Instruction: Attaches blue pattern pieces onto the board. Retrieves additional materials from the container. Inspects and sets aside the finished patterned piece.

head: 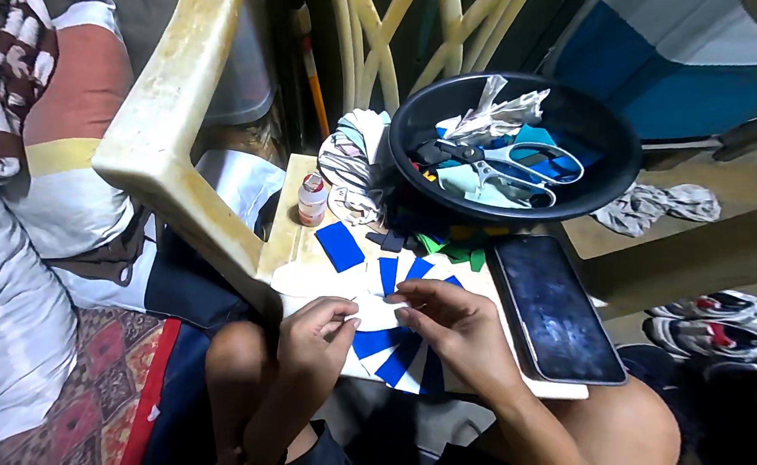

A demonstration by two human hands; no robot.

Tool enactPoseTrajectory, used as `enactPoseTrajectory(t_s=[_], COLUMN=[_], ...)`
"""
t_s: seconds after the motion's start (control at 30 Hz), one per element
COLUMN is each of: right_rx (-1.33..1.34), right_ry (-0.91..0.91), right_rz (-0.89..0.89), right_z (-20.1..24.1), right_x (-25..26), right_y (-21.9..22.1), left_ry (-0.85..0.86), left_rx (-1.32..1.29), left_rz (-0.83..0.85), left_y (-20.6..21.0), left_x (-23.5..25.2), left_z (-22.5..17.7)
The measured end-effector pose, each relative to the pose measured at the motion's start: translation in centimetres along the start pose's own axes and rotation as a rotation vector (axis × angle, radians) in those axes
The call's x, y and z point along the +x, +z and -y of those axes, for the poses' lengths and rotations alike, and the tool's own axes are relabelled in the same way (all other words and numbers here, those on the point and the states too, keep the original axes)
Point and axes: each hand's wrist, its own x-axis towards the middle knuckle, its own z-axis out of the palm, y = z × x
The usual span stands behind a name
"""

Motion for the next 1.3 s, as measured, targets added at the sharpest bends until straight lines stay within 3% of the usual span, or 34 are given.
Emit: enactPoseTrajectory(t_s=[0.33,1.3], right_rx=[-0.223,-0.227], right_ry=[-0.055,-0.083], right_rz=[-0.042,-0.016], right_z=[-1.09,-1.01], right_x=[-0.25,-0.38], right_y=[0.60,0.49], left_ry=[-0.005,0.043], left_rx=[0.157,0.265], left_rz=[-0.008,-0.015], left_y=[0.12,0.05], left_x=[0.11,0.20], left_z=[0.18,0.51])
